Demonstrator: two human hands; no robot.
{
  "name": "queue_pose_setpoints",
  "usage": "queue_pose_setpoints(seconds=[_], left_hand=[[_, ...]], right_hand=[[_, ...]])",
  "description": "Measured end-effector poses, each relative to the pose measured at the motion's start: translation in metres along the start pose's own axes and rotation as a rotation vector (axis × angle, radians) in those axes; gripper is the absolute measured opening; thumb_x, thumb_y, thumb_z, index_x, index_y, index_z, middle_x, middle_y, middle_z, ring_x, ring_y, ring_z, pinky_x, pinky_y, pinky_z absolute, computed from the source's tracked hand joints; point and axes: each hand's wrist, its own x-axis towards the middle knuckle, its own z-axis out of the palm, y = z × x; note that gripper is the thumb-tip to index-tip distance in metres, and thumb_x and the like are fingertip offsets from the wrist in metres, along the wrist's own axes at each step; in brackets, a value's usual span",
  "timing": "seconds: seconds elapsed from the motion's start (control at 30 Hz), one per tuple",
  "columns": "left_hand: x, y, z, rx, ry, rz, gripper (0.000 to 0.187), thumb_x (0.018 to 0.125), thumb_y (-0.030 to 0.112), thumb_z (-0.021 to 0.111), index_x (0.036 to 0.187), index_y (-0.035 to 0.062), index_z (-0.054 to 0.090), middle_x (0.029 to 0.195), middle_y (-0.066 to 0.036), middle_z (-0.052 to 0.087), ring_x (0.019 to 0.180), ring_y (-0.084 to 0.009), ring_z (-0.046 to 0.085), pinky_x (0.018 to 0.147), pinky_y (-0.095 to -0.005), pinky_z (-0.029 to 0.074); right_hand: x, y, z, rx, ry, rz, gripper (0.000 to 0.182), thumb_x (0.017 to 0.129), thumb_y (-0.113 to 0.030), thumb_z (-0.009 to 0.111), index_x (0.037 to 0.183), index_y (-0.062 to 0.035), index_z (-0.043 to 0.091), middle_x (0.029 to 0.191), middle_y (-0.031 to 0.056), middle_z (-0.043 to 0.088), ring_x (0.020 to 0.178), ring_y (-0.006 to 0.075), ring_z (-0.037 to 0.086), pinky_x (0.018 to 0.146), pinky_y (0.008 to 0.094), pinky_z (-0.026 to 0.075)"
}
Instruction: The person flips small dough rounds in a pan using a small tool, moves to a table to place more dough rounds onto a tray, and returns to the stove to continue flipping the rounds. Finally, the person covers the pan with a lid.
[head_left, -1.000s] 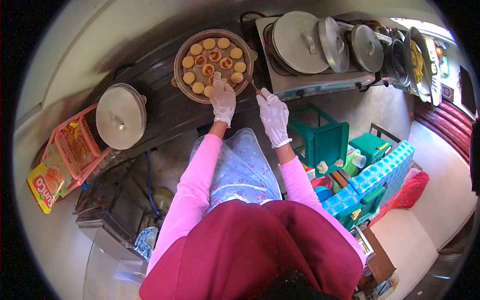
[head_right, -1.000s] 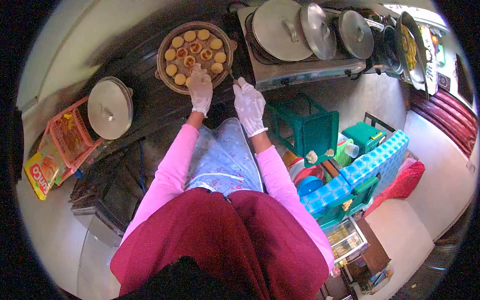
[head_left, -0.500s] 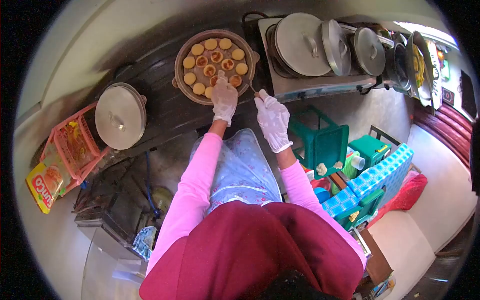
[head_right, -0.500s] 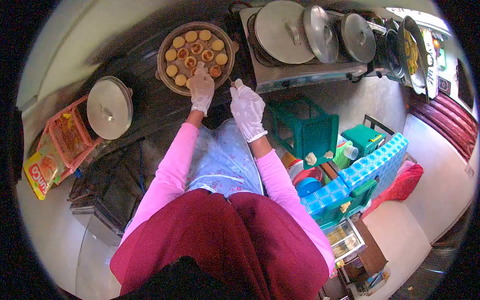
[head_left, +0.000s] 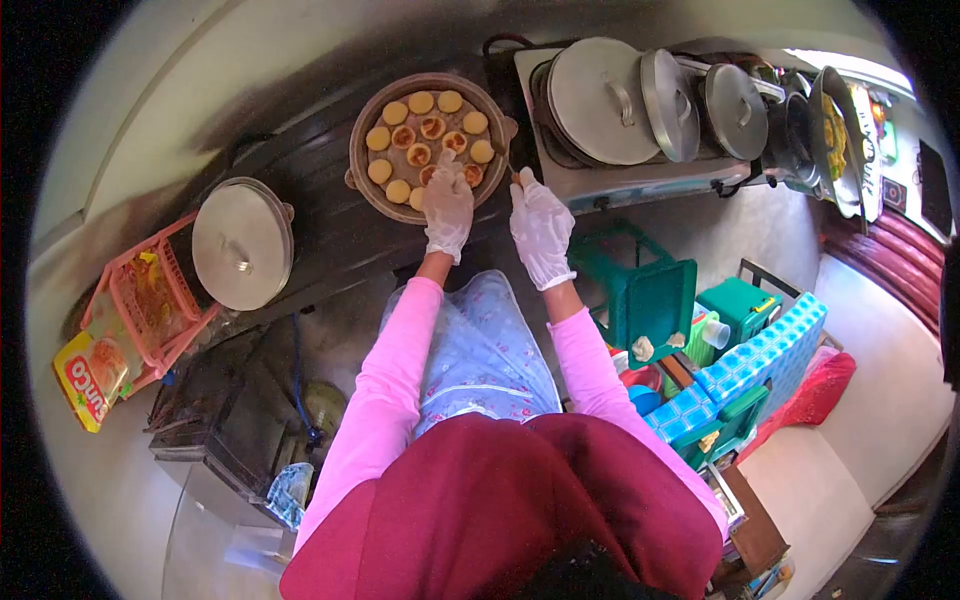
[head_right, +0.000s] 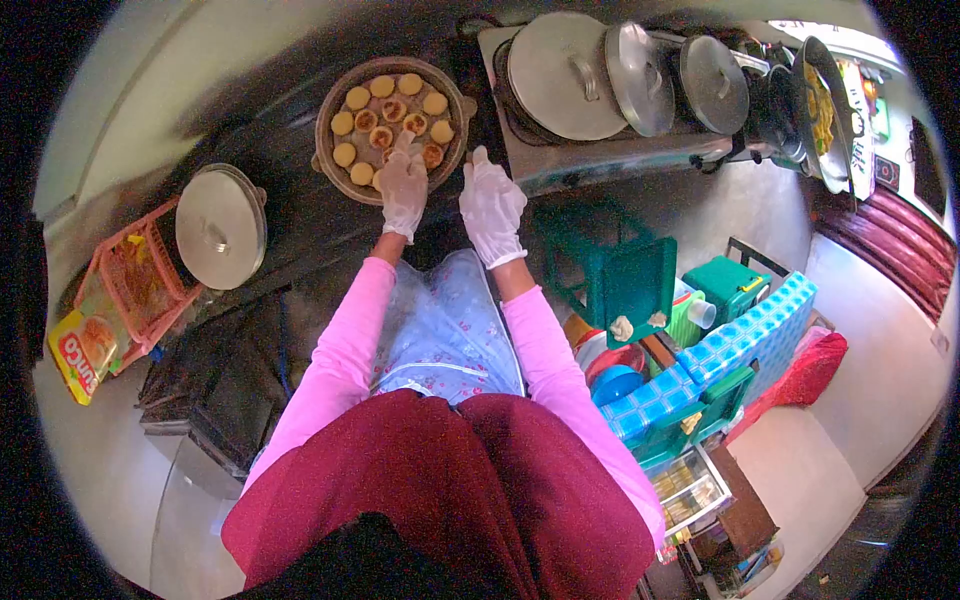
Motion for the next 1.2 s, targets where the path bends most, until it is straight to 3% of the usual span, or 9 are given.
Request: queue_pose_setpoints(seconds=[0.13,0.23,0.33,0.37,0.47,0.8,0.9,1.0,1.2], left_hand=[[0.011,-0.004,0.023,0.017,0.002,0.073,0.025,0.091,0.005,0.057,0.11,-0.0092,0.065,0.118,-0.027,0.067,0.108,-0.0384,0.066,0.094,-0.0432,0.052],[0.013,-0.008,0.03,0.073,-0.039,0.066,0.028,0.092,0.008,0.057,0.114,-0.0068,0.066,0.119,-0.025,0.067,0.111,-0.0387,0.065,0.095,-0.0429,0.051],[0.017,-0.011,0.029,0.136,-0.065,0.022,0.025,0.093,0.009,0.057,0.111,-0.005,0.068,0.123,-0.024,0.066,0.115,-0.0384,0.063,0.098,-0.043,0.05],[0.015,-0.013,0.028,0.157,-0.071,0.0,0.023,0.093,0.009,0.057,0.108,-0.0048,0.069,0.125,-0.025,0.065,0.117,-0.0383,0.062,0.099,-0.0432,0.049],[0.011,-0.011,0.02,0.108,0.04,0.069,0.023,0.094,0.01,0.057,0.108,-0.0044,0.069,0.126,-0.025,0.064,0.118,-0.0381,0.062,0.1,-0.0431,0.049],[0.015,-0.006,0.028,0.003,-0.059,-0.032,0.03,0.092,0.009,0.058,0.116,-0.0068,0.067,0.119,-0.027,0.067,0.113,-0.0378,0.065,0.098,-0.0415,0.05],[0.014,-0.001,0.031,0.076,-0.024,-0.022,0.027,0.092,0.009,0.058,0.112,-0.0071,0.068,0.118,-0.026,0.068,0.114,-0.0375,0.064,0.1,-0.0405,0.049],[0.011,-0.001,0.025,0.001,0.006,-0.055,0.025,0.093,0.009,0.058,0.109,-0.0076,0.068,0.122,-0.026,0.066,0.117,-0.0372,0.063,0.102,-0.0401,0.048],[0.003,-0.009,0.019,0.098,0.1,0.088,0.025,0.096,0.011,0.059,0.11,-0.007,0.068,0.124,-0.025,0.066,0.117,-0.0374,0.063,0.101,-0.0416,0.048]], right_hand=[[0.017,0.012,0.022,-0.184,0.05,-0.169,0.019,0.096,-0.022,0.059,0.104,-0.0068,0.066,0.07,0.0117,0.064,0.062,0.029,0.067,0.05,0.0436,0.048],[0.019,0.009,0.008,-0.08,-0.102,-0.078,0.025,0.094,-0.023,0.062,0.108,-0.0037,0.069,0.076,0.0153,0.068,0.066,0.0327,0.068,0.057,0.0445,0.052],[0.003,0.019,-0.005,0.091,0.128,-0.288,0.027,0.092,-0.022,0.066,0.11,-0.0029,0.072,0.085,0.0184,0.071,0.072,0.0351,0.069,0.064,0.0444,0.054],[-0.003,0.011,-0.015,0.196,0.051,-0.037,0.014,0.088,-0.019,0.07,0.094,-0.0074,0.073,0.1,0.0154,0.074,0.09,0.0296,0.071,0.075,0.0414,0.056],[0.001,0.036,0.003,-0.059,0.096,-0.24,0.016,0.089,-0.019,0.069,0.097,-0.0061,0.073,0.098,0.0155,0.074,0.088,0.03,0.071,0.073,0.0404,0.056],[0.056,0.026,0.003,-0.087,-0.238,-0.216,0.018,0.091,-0.019,0.063,0.102,-0.0086,0.072,0.094,0.0141,0.072,0.084,0.0345,0.069,0.073,0.0446,0.054],[0.055,0.05,-0.006,0.077,-0.067,-0.492,0.02,0.089,-0.024,0.064,0.098,-0.0076,0.072,0.09,0.012,0.071,0.087,0.0351,0.068,0.077,0.0465,0.053],[0.045,0.04,-0.014,0.083,-0.038,-0.191,0.023,0.091,-0.026,0.064,0.1,-0.0077,0.074,0.094,0.0138,0.073,0.09,0.0345,0.069,0.079,0.045,0.054],[0.064,0.015,-0.023,-0.125,-0.16,-0.18,0.022,0.092,-0.027,0.064,0.105,-0.0102,0.071,0.093,0.0126,0.072,0.084,0.0331,0.07,0.071,0.0431,0.054]])
